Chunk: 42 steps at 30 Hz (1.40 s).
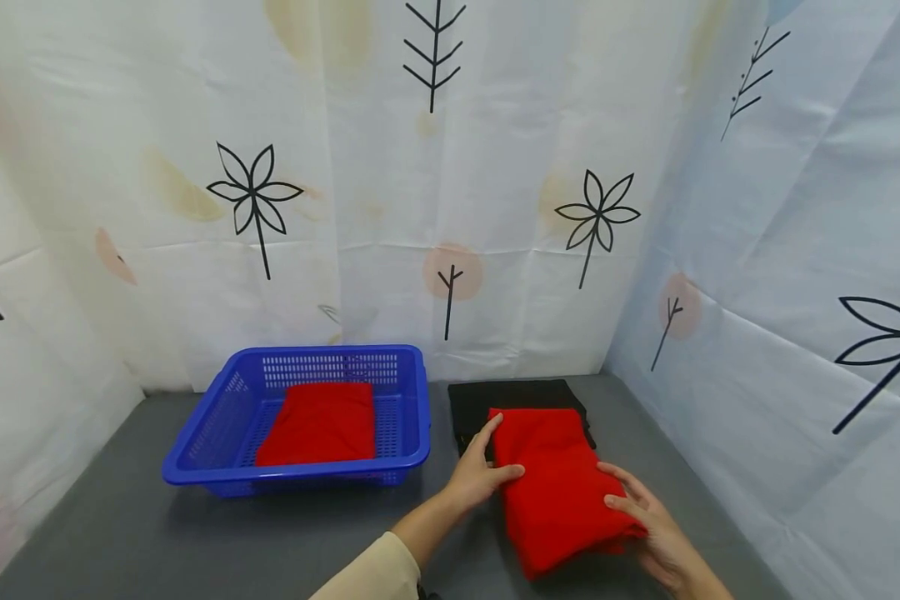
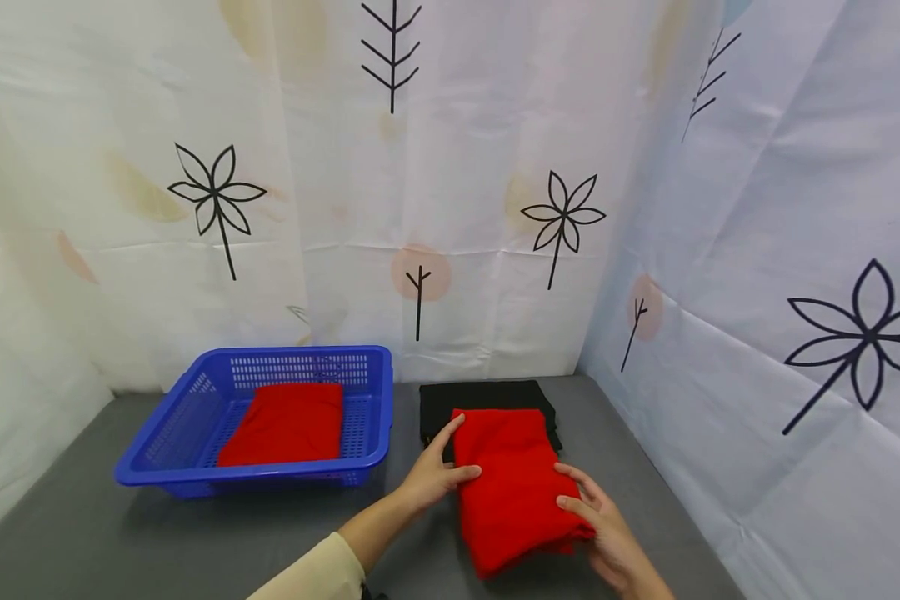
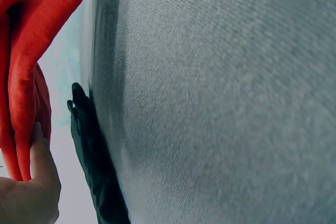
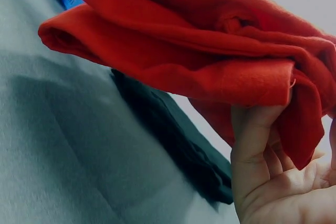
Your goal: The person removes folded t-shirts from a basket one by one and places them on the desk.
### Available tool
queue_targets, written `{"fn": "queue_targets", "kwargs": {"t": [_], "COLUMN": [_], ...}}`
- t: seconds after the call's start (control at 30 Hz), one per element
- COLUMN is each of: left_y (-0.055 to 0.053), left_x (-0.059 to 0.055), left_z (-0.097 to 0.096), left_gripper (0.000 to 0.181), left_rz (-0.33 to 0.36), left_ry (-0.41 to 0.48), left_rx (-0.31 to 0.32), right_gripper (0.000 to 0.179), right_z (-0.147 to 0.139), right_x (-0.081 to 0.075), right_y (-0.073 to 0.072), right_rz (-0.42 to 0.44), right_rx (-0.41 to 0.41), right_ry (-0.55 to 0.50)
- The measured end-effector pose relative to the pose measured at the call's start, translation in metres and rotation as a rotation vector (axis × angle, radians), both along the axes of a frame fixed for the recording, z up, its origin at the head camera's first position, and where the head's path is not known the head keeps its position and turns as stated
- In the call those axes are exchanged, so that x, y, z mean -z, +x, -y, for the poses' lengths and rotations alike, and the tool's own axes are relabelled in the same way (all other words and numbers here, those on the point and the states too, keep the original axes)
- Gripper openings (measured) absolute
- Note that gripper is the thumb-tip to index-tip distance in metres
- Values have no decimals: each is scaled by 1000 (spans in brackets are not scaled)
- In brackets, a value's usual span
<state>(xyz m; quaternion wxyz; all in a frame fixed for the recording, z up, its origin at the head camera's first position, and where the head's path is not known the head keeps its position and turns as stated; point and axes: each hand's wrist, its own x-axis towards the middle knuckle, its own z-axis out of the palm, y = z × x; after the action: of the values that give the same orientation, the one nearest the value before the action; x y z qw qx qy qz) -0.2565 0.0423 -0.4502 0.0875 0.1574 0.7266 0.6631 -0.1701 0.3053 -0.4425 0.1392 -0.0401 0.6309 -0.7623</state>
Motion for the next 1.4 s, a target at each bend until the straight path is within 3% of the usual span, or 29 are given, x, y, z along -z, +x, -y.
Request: {"fn": "queue_targets", "kwargs": {"t": [0.23, 0.47, 0.67, 0.93, 1.4], "left_y": [0, -2, -1, 1, 0], "left_x": [5, 15, 19, 23, 31], "left_z": [-8, -18, -25, -31, -39], "left_gripper": [84, 83, 85, 86, 86], "left_rz": [62, 98, 138, 157, 132], "left_ry": [25, 77, 113, 134, 82], "left_rx": [14, 31, 69, 113, 79], "right_gripper": [33, 41, 39, 34, 36], "right_z": [-11, -21, -30, -42, -51], "right_x": [4, 10, 13, 18, 27], "right_y": [-1, 0, 0, 1, -1], "right_rz": [48, 4, 23, 81, 97], "right_rx": [3, -44, -45, -37, -44], "right_ry": [42, -48, -26, 45, 82]}}
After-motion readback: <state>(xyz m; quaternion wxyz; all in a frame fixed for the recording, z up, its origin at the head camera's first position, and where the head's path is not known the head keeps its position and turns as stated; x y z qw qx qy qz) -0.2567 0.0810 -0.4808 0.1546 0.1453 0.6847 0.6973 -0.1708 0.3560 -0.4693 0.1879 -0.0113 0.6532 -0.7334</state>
